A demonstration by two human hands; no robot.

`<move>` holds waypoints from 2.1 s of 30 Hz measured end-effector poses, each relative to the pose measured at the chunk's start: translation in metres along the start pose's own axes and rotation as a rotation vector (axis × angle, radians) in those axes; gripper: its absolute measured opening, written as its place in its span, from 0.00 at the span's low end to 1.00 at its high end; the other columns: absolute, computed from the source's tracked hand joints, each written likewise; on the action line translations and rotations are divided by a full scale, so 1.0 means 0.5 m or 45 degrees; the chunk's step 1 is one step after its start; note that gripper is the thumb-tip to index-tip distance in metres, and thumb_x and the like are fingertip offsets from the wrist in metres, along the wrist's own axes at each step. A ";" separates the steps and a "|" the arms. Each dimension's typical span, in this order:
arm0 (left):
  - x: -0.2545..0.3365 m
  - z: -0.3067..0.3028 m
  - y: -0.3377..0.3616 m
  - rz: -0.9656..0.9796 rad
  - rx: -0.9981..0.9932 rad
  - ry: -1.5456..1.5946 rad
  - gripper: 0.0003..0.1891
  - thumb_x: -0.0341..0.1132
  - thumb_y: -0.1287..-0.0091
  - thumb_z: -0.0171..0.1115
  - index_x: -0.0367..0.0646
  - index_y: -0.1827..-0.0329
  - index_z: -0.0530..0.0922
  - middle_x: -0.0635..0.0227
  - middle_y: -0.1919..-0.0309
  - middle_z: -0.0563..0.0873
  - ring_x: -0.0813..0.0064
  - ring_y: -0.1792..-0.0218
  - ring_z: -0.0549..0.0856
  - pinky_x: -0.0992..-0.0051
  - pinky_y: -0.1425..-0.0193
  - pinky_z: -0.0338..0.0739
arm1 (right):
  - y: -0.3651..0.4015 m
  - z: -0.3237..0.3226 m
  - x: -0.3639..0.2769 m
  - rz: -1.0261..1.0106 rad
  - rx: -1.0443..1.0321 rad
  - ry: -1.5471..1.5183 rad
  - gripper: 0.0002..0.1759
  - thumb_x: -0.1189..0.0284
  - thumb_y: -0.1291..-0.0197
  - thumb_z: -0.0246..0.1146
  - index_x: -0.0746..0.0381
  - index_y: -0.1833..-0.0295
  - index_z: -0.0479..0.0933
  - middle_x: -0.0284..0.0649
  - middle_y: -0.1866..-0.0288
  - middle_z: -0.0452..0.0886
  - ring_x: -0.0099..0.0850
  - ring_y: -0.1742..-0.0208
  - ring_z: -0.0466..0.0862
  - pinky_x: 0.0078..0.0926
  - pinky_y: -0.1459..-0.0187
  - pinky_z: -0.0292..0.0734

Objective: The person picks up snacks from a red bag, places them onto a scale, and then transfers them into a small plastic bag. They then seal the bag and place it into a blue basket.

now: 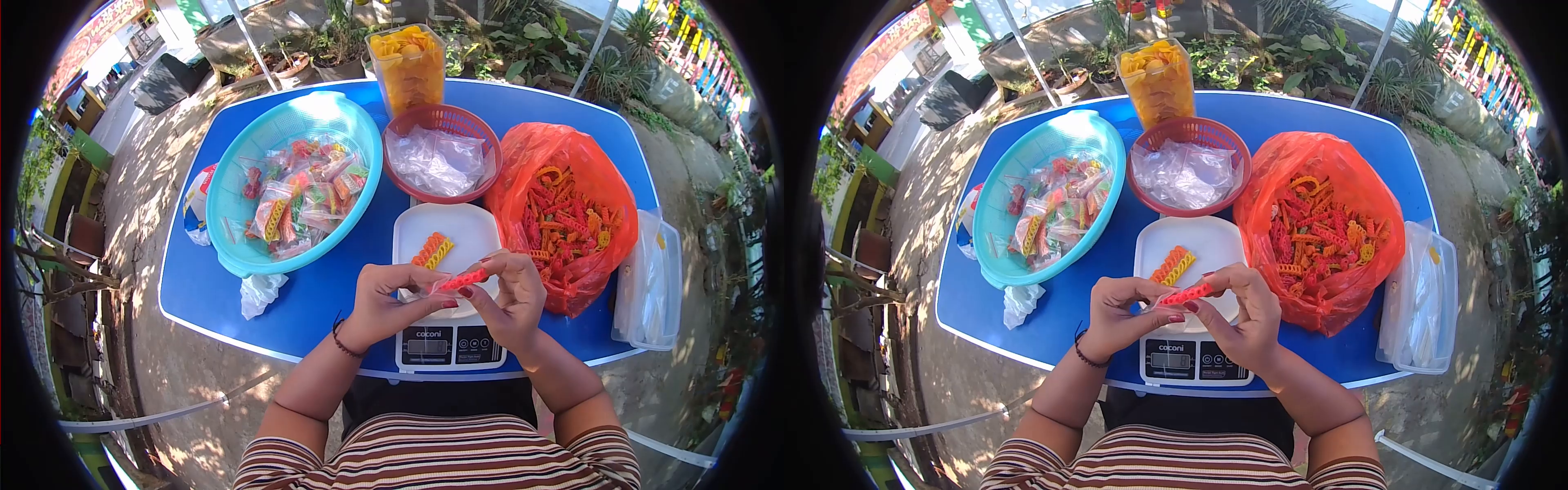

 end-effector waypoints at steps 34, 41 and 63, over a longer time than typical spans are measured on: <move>-0.030 -0.044 -0.009 -0.288 0.305 1.052 0.24 0.48 0.16 0.47 0.32 0.41 0.79 0.45 0.53 0.89 0.62 0.59 0.93 0.68 0.54 0.89 | -0.033 0.041 -0.004 -0.128 -0.564 1.277 0.22 0.74 0.41 0.66 0.56 0.39 0.82 0.35 0.33 0.82 0.47 0.31 0.74 0.47 0.33 0.68; -0.053 -0.040 -0.009 -0.264 0.285 0.740 0.13 0.34 0.20 0.57 0.31 0.45 0.81 0.49 0.52 0.90 0.68 0.57 0.92 0.70 0.53 0.88 | -0.036 0.020 -0.007 -0.162 -0.384 1.129 0.12 0.78 0.44 0.71 0.59 0.53 0.86 0.32 0.55 0.85 0.38 0.45 0.80 0.38 0.43 0.72; -0.014 0.000 0.003 -0.182 -0.079 0.378 0.13 0.27 0.28 0.69 0.31 0.43 0.86 0.61 0.53 0.92 0.82 0.54 0.89 0.80 0.49 0.85 | -0.022 -0.002 -0.042 -0.184 -0.083 0.367 0.09 0.89 0.38 0.68 0.73 0.52 0.80 0.50 0.51 0.82 0.34 0.52 0.86 0.26 0.49 0.86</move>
Point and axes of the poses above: each hand's wrist, its own y-axis away from the middle knuckle, its own z-axis out of the palm, x = y × z, the point moved 4 cm from there along -y, towards the middle knuckle
